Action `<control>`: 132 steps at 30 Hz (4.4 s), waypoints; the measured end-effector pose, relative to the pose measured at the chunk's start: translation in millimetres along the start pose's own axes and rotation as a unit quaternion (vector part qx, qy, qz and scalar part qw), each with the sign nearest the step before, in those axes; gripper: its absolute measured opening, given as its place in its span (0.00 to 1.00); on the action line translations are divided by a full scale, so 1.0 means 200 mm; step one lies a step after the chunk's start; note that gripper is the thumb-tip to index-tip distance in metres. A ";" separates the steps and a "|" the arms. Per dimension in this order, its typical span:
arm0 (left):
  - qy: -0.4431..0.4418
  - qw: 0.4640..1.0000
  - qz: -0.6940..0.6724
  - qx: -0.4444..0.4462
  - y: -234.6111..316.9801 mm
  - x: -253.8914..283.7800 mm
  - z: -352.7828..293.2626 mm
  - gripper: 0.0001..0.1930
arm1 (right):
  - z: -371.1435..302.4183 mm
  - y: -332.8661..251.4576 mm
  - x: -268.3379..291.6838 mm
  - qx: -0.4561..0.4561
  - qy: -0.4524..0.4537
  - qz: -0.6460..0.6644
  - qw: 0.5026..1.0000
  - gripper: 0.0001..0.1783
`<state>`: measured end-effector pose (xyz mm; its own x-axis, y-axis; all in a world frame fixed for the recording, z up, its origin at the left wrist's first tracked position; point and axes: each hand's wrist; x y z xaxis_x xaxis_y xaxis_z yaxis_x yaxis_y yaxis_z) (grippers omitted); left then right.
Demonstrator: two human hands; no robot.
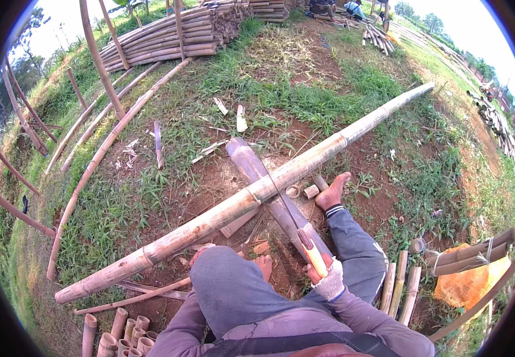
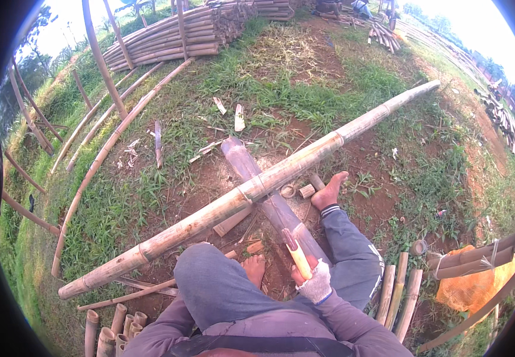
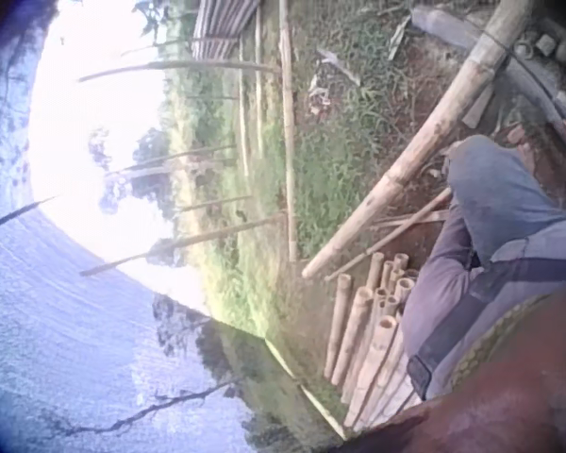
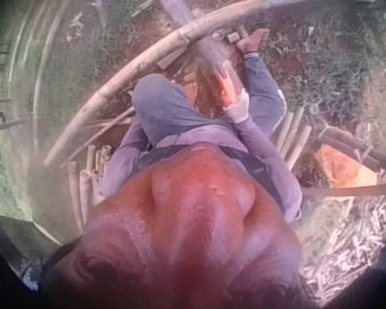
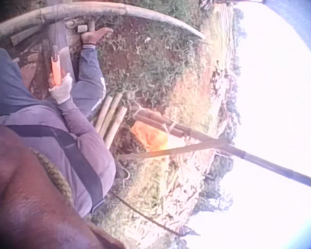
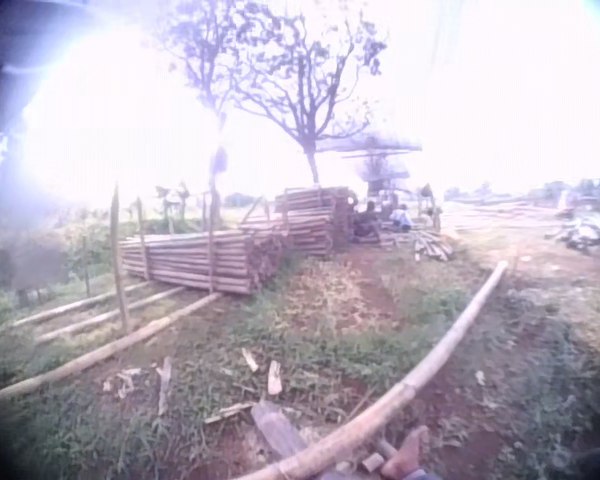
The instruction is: The person sits on the ground and uses a hand saw to cut long bamboo poles into shorter sections. They repeatedly position the bamboo, saw through it, and stack the cut pieces nearby.
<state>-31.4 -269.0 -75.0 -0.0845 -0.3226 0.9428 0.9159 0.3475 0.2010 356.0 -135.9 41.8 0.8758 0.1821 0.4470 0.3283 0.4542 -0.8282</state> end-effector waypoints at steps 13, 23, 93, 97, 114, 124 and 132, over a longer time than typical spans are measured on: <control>-0.312 0.938 0.053 0.138 -0.45 0.30 0.50 0.64 | -0.02 0.04 -0.04 -0.027 0.031 -0.007 0.999 0.14; -0.274 0.959 0.016 0.072 -0.18 0.20 0.68 0.55 | 0.06 0.05 -0.01 -0.069 0.043 0.014 0.997 0.13; -0.247 0.964 0.023 0.094 0.05 0.21 0.74 0.43 | 0.58 -0.01 -0.51 -0.004 -0.054 0.067 0.996 0.24; -0.269 0.956 0.023 0.111 0.04 0.24 0.76 0.48 | 0.51 -0.02 -0.46 -0.043 -0.053 0.065 0.996 0.24; -0.264 0.957 0.038 0.116 0.06 0.24 0.73 0.51 | 0.56 -0.05 -0.45 -0.109 -0.087 0.104 0.985 0.27; -0.245 0.959 0.039 0.136 -0.01 0.21 0.72 0.47 | 0.60 -0.21 -0.47 -0.069 -0.083 0.129 0.986 0.27; -0.251 0.959 0.051 0.123 -0.01 0.22 0.71 0.43 | 0.64 -0.12 -0.54 -0.027 -0.043 0.109 0.993 0.27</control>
<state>-92.7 -157.9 3.7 -0.2343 0.1681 0.9575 0.8143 0.5719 0.0988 207.9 -55.4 57.4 0.8952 0.3461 0.2807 0.1549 0.3488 -0.9243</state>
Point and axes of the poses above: each hand's wrist, its own z-axis towards the middle knuckle, its own x-axis out of the back of the hand, y = z × x, and after that the axes turned 2 degrees about -z, right-handed
